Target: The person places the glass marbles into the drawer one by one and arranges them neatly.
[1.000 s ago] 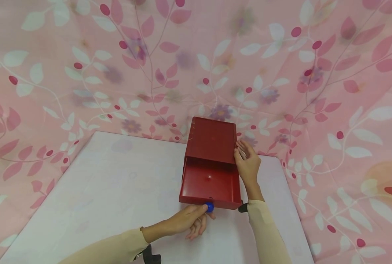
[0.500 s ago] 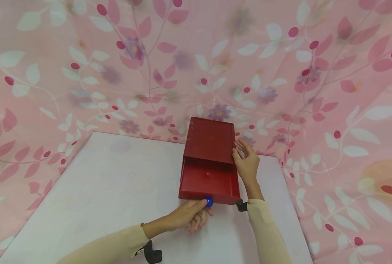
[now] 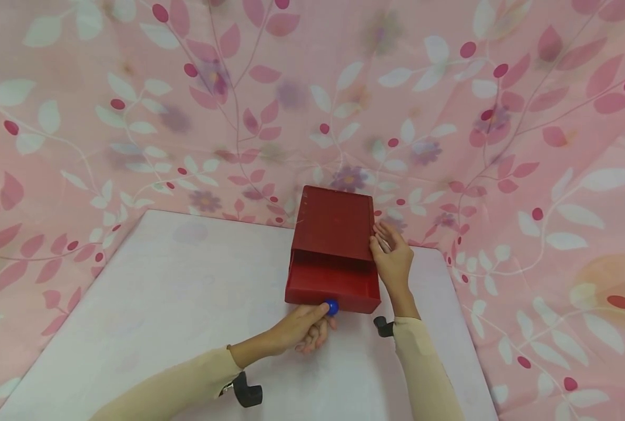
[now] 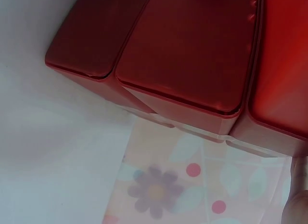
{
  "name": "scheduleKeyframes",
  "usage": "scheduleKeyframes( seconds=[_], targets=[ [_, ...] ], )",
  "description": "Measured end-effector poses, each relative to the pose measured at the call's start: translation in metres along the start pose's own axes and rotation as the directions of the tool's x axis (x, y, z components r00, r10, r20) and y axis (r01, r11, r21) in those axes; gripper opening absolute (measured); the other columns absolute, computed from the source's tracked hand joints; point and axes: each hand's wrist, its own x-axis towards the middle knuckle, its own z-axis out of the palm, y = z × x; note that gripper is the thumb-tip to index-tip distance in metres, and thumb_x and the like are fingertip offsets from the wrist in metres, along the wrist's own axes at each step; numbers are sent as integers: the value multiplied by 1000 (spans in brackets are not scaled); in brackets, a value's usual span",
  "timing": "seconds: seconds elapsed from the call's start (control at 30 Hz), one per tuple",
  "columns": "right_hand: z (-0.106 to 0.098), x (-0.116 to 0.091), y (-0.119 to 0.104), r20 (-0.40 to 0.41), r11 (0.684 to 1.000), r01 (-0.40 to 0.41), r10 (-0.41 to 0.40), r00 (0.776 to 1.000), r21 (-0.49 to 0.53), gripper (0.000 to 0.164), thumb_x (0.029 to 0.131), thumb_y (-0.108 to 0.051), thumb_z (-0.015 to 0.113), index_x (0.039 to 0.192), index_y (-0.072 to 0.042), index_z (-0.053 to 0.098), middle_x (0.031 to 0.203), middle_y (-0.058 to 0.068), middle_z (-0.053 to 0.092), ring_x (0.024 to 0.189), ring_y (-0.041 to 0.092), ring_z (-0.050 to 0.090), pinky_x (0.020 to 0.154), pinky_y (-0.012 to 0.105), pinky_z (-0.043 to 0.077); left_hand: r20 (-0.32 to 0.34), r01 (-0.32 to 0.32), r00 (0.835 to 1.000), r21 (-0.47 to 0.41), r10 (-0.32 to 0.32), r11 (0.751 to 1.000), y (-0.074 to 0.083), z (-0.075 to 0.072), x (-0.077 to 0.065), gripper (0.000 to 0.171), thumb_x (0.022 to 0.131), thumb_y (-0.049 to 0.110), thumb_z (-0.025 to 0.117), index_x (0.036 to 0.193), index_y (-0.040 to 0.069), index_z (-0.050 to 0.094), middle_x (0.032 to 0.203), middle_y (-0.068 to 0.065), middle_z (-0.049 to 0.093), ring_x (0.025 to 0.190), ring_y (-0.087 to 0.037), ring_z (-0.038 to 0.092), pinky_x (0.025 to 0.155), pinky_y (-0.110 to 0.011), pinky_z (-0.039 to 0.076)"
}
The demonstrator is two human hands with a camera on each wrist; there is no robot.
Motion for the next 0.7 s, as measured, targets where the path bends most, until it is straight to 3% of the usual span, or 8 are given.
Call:
scheduleKeyframes(
  seconds=[0.23, 0.47, 0.7],
  targets=[
    [0, -1, 0, -1, 1000, -4, 4, 1000, 1, 41, 83, 16, 64, 123, 15, 57, 118, 34, 60, 113, 51, 55, 91, 35, 50, -55, -3, 998, -23, 2, 1000, 0, -6, 8, 63, 105, 48, 32, 109, -12, 52, 64, -5, 55, 45, -11, 49, 36, -20, 36],
    [1, -1, 0, 5, 1000, 3, -3, 1000, 6, 41, 83, 16, 64, 123, 16, 56, 119, 40, 56, 113, 50, 55, 92, 35, 50, -81, -14, 997, -26, 12, 1000, 1, -10, 15, 62, 104, 48, 33, 108, -10, 53, 64, -4, 55, 44, -11, 49, 37, -20, 36],
    [0, -1, 0, 1, 1000, -2, 2, 1000, 11, 40, 83, 16, 64, 122, 16, 57, 119, 38, 57, 113, 49, 55, 91, 33, 50, -107, -37, 994, -18, 35, 999, 3, -13, 23, 59, 105, 48, 32, 104, -7, 55, 64, -5, 55, 44, -12, 48, 36, -19, 34]
  ],
)
